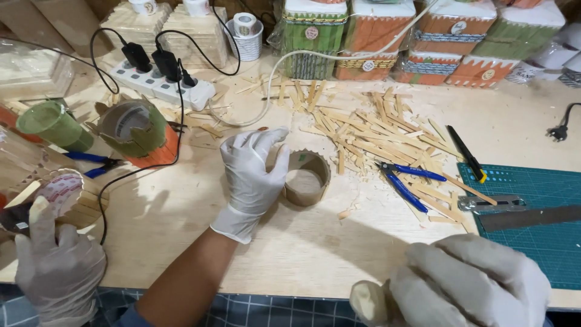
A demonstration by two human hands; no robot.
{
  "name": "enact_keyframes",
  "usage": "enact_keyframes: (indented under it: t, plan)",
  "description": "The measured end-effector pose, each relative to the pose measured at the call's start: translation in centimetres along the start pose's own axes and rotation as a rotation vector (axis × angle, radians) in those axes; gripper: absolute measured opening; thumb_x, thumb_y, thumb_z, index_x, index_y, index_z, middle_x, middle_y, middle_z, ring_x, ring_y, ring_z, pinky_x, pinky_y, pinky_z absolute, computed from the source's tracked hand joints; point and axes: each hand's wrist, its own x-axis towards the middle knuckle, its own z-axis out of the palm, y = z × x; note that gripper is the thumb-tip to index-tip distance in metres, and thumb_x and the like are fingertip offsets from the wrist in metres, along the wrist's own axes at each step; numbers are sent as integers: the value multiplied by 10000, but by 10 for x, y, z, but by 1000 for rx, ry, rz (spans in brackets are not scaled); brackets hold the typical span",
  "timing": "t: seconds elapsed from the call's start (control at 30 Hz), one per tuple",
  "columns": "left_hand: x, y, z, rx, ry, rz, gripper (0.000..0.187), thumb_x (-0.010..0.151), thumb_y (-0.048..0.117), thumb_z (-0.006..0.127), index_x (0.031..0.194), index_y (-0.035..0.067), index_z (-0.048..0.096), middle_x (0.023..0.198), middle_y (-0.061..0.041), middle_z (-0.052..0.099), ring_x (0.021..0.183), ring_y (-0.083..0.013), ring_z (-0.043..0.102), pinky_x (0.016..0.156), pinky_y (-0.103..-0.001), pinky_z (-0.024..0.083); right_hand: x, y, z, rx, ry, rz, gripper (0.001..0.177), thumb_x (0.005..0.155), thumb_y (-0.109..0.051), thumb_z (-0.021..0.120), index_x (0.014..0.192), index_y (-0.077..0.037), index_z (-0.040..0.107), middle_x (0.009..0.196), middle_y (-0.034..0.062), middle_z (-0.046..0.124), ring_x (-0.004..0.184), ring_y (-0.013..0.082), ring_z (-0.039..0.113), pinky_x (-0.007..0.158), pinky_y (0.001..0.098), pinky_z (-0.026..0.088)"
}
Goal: Gluing small wooden sticks onto a cardboard cylinder to create a decorative container using a glue gun and pliers.
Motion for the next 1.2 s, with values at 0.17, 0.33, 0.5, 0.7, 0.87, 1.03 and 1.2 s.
enact_keyframes:
  t: [0.17,0.33,0.5,0.7,0.87,1.03,1.2]
  plan:
    - [-6,-8,10,13,-33,-4,264,896,285,656,1133,227,758,1079,38,763,1062,-239,656,962,-444,376,11,31,1,-35,-59,-142,165,920,-113,600,898,-158,757,957,0,715,882,208,674,840,333,517]
    - [-4,-14,15,-154,47,14,215,853,129,771,1042,230,780,983,50,747,1011,-199,657,1009,-368,379,30,80,48,18,-12,-183,61,891,-166,716,924,-202,753,880,-44,688,820,208,656,787,355,514]
    - [-3,-25,15,-190,134,31,232,849,54,737,972,249,770,921,63,729,955,-204,679,935,-351,426,57,103,103,88,49,-258,125,861,-215,835,950,-246,752,803,-87,662,758,208,638,734,378,510]
    - [-9,-56,42,-6,289,42,206,834,118,782,976,264,755,982,72,692,997,-184,647,954,-362,418,69,90,144,318,-231,-178,145,856,-256,850,835,-178,729,729,-37,707,786,235,707,750,382,526]
    - [-10,-56,46,-147,204,-39,191,863,146,755,1034,232,756,1010,18,711,1031,-238,674,935,-386,479,58,94,156,231,-765,-206,345,716,-381,895,945,-144,796,1019,99,758,1013,353,678,857,511,524]
    - [-10,-46,38,-285,140,-127,154,925,139,715,1064,193,753,1023,-30,728,1050,-283,684,955,-396,506,10,129,217,294,-559,-237,222,729,-382,849,910,-276,777,1043,-3,679,1011,275,652,805,458,501]
    - [-8,-33,38,-504,56,-234,143,998,198,662,1114,154,732,1103,-89,732,1126,-326,676,999,-419,514,3,146,226,673,-542,-2,124,819,-255,817,925,-204,777,1056,45,635,1060,322,636,891,472,501]
